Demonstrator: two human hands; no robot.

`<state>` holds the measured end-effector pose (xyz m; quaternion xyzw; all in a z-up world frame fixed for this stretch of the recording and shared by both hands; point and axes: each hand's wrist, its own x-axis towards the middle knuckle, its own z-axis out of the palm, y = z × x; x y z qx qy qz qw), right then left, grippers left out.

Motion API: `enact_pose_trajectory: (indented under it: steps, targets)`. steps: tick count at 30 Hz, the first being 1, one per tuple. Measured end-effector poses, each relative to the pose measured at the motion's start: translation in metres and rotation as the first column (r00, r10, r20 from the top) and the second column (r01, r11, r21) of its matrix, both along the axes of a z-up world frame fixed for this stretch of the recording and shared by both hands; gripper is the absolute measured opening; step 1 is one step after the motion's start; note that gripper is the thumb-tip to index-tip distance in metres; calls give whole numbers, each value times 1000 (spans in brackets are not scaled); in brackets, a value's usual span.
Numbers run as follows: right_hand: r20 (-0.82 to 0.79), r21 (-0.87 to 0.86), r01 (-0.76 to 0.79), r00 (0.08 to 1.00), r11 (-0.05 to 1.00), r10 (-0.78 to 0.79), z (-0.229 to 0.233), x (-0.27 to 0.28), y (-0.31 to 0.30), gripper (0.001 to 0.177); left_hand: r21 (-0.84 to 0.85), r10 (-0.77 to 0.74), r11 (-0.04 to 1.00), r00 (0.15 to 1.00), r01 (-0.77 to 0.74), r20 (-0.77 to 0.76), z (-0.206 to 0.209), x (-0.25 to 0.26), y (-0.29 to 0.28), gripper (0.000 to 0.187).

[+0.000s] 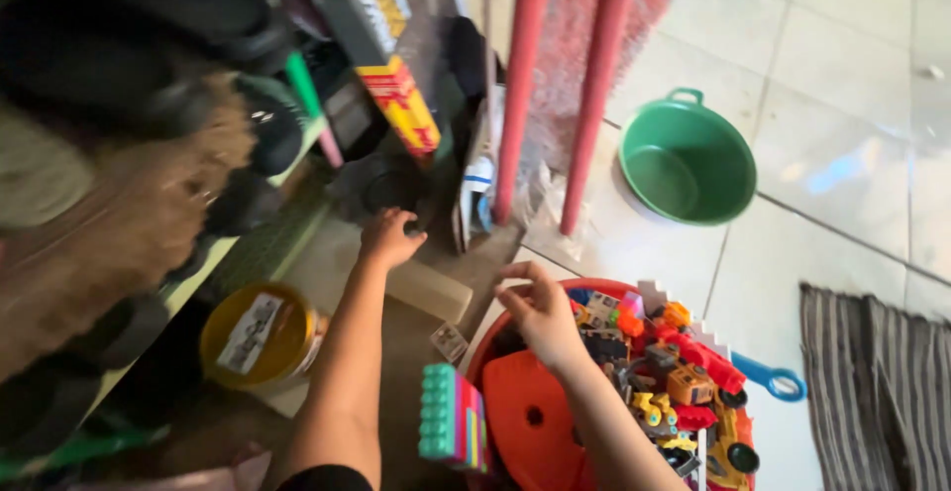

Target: The person organizes footwear by placing sandals and slippers onto a shoe rack and arranging them on the floor. They then pick up a green basin, move it aside, and place a pair of beige slippers on a nearby shelf. Finally, they pick up a black plastic object from a red toy bin and carry it toward the hallway.

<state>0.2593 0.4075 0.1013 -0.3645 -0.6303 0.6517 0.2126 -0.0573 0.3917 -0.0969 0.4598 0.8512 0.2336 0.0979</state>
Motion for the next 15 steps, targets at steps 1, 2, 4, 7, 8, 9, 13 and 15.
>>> enact_pose_trajectory:
  steps: [1, 2, 4, 7, 8, 9, 13, 15]
  targets:
    - [-23, 12, -15, 1000, 1000, 15, 3, 3, 2, 24, 0, -10, 1000, 1000, 10, -22, -3, 1, 15, 50]
    - [-18, 40, -19, 1000, 999, 20, 6, 7, 1, 23, -23, 10, 1000, 999, -9, 40, -5, 3, 26, 52]
    - [-10, 107, -39, 999, 993, 40, 15, 12, 2, 23, -65, 62, 996, 986, -53, 156, -7, 3, 45, 55]
    - [170, -94, 32, 985, 995, -16, 30, 20, 6, 24, -146, 95, 987, 978, -68, 188, -17, 7, 61, 64]
    - [150, -88, 30, 989, 996, -17, 32, 20, 9, 24, -161, 87, 985, 979, -57, 184, -26, 7, 64, 67]
    - [134, -84, 23, 991, 996, -11, 33, 23, 10, 24, -178, 85, 983, 979, -51, 184, -36, 6, 65, 69]
    - [7, 190, -61, 998, 980, 61, 23, 28, 14, 21, -201, 66, 980, 965, -15, 254, -76, 0, 72, 79]
    - [1, 143, -60, 998, 988, 61, 19, 29, 13, 19, -122, 102, 990, 946, -68, 309, -85, 3, 68, 77]
